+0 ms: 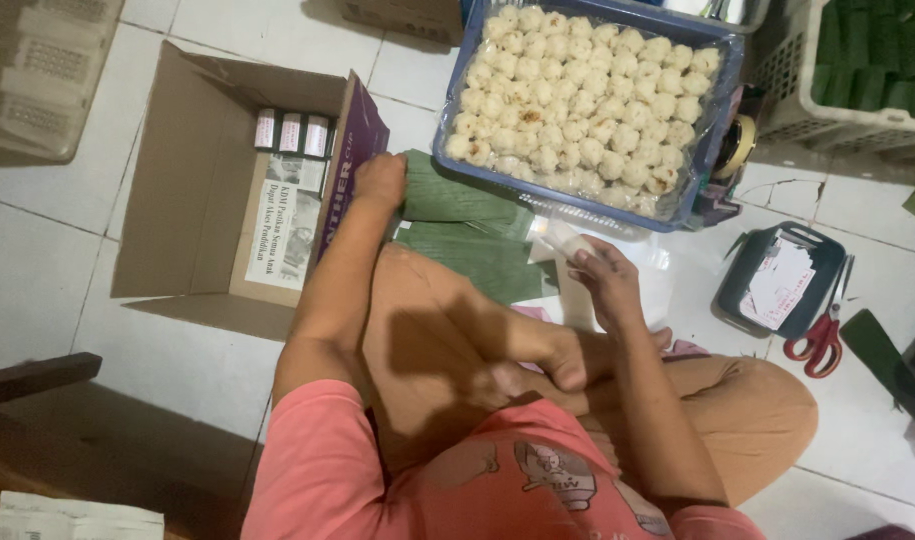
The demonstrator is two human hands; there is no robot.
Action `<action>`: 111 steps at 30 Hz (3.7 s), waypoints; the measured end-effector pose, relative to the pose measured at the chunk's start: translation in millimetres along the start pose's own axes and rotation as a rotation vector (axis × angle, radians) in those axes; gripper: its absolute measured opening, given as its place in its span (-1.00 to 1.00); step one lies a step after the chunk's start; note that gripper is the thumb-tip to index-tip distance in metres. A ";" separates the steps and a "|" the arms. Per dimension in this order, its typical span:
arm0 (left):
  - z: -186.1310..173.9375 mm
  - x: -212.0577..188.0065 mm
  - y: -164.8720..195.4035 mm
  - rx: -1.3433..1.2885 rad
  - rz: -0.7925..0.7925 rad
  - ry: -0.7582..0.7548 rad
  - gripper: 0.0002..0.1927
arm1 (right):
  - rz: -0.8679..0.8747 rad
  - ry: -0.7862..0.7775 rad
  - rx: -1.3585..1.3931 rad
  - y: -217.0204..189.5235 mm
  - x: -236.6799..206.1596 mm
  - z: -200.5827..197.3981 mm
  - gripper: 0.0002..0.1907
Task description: The person sits on the floor wrapping round white food balls in cut pieces of green leaf, folding the leaf around each item and placing the wrapped items into a cardboard box. They repeatedly take leaf pieces, wrap items one at a time, and set finished wraps into the box.
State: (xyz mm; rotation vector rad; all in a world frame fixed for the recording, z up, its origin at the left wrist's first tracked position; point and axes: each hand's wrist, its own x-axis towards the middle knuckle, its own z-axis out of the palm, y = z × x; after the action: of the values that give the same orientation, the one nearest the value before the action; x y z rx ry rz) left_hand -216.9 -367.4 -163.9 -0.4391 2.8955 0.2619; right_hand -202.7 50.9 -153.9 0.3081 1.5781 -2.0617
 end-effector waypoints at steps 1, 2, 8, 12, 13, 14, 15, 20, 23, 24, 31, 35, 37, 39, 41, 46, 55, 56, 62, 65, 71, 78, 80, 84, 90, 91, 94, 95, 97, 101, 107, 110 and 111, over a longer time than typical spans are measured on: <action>1.6 -3.3 -0.2 -0.003 0.035 0.020 -0.63 | -0.004 0.018 -0.009 -0.7 0.5 -1.6 -0.57; 6.4 -5.8 0.1 0.027 0.059 0.041 -0.46 | -0.009 0.037 -0.018 -1.5 0.8 -2.6 -0.57; 41.6 3.9 -6.4 0.146 0.100 0.037 -0.75 | -0.068 0.076 -0.050 -6.8 -10.4 -2.1 -0.54; 19.1 -3.2 -11.5 -0.170 0.021 0.004 -0.81 | -0.077 0.154 -0.202 -23.7 -26.0 -8.2 -0.57; 5.9 -9.9 -10.1 -0.297 -0.026 -0.040 -0.76 | -0.102 0.165 -0.250 -29.7 -27.3 -8.6 -0.58; -6.4 -17.7 -4.1 -0.471 -0.017 -0.077 -0.78 | -0.122 0.176 -0.298 -36.1 -29.3 -9.2 -0.58; -18.2 -27.0 3.2 -0.644 -0.010 -0.118 -0.80 | -0.138 0.186 -0.346 -41.5 -31.8 -9.8 -0.58; -40.1 -76.7 70.9 -1.793 0.199 -0.601 -0.89 | -0.185 -0.191 -0.128 -54.8 -33.3 16.7 -0.65; -30.2 -101.1 114.6 -2.259 -0.065 -0.844 -0.61 | -0.180 -0.265 -0.033 -56.1 -37.4 37.9 -0.64; -24.8 -105.3 131.9 -2.274 -0.003 -0.777 -0.61 | -0.167 -0.265 0.003 -56.9 -39.9 42.4 -0.63; -4.6 -139.6 224.1 -2.388 0.349 -0.458 -0.42 | -0.320 -0.104 -0.109 -65.9 -61.3 43.4 -0.63; -9.1 -149.9 237.5 -2.292 0.289 -0.343 -0.30 | -0.430 -0.045 -0.273 -75.5 -71.6 40.6 -0.64; -5.9 -151.0 239.3 -2.094 0.407 -0.137 -0.37 | -0.496 -0.047 -0.422 -80.6 -78.2 40.2 -0.68; 1.7 -149.9 241.2 -1.947 0.424 0.044 -0.45 | -0.623 -0.067 -0.604 -86.3 -83.5 38.9 -0.73; 10.4 -147.7 244.9 -1.856 0.345 0.204 -0.54 | -0.730 -0.236 -0.544 -91.4 -86.4 36.8 -0.68; 14.3 -148.2 247.9 -1.858 0.241 0.133 -0.65 | -0.586 -0.116 -0.568 -90.8 -78.2 41.2 -0.72; 2.8 -164.9 261.7 -1.953 0.142 0.028 -0.51 | -0.743 0.177 -0.493 -52.7 -69.5 54.8 -0.54; 4.6 -164.7 259.3 -2.015 0.102 -0.055 -0.52 | -0.788 0.128 -0.550 -47.1 -69.5 52.6 -0.53; 21.0 -142.6 223.9 -2.107 0.277 -0.228 -0.60 | -0.522 -0.112 -0.171 -22.0 -41.3 35.0 -0.60; 40.6 -133.5 215.8 -1.960 0.141 -0.172 -0.64 | -0.428 -0.010 -0.294 -9.9 -35.8 24.9 -0.71; 100.6 -119.1 220.3 -1.913 -0.197 -0.217 -0.66 | -0.488 0.139 -0.595 0.7 -25.5 11.1 -0.65; 145.6 -89.9 244.0 -1.884 -0.451 -0.317 -0.60 | -0.426 0.091 -0.753 11.1 7.5 -14.4 -0.45; 146.6 -79.9 252.7 -1.673 -0.411 -0.219 -0.56 | -0.475 0.101 -0.781 15.6 14.9 -23.8 -0.43; 135.2 -52.2 245.5 -0.852 -0.152 0.289 -0.41 | -0.371 0.291 -0.798 22.9 33.3 -41.9 -0.49; 130.0 -15.9 223.4 -0.454 -0.169 -0.008 -0.54 | -0.517 0.349 -0.729 43.8 65.4 -53.7 -0.50; 132.6 -13.9 223.2 -0.506 -0.158 -0.012 -0.62 | -0.500 0.358 -0.720 47.7 69.1 -54.9 -0.51; 137.9 -16.5 223.4 -0.528 -0.008 0.145 -0.75 | -0.478 0.375 -0.715 56.9 76.3 -56.6 -0.53; 139.3 -20.0 222.7 -0.511 0.061 0.225 -0.76 | -0.486 0.375 -0.728 58.5 77.4 -57.7 -0.55; 135.9 -28.3 216.4 -0.685 0.040 0.180 -0.83 | -0.465 0.377 -0.763 59.2 78.4 -58.5 -0.54; 107.0 -54.9 194.0 -1.366 -0.182 -0.003 -0.95 | -0.373 0.384 -0.722 47.5 74.4 -54.3 -0.51; 50.5 -88.4 166.3 -2.170 -0.301 -0.386 -0.90 | -0.343 0.124 -0.148 13.1 29.2 -16.0 -0.67; 31.3 -108.3 179.8 -2.507 0.167 -0.559 -0.87 | -0.342 0.060 -0.011 -8.8 -0.2 9.0 -0.73; 23.7 -114.9 184.2 -2.458 0.111 -0.557 -0.96 | -0.323 0.059 -0.005 -16.7 -9.6 14.4 -0.74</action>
State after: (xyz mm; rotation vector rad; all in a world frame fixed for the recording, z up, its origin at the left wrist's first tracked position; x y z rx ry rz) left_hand -162.3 -158.0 -134.6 -0.2337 0.5967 2.8808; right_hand -201.5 42.9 -131.3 0.1174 1.7637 -2.3061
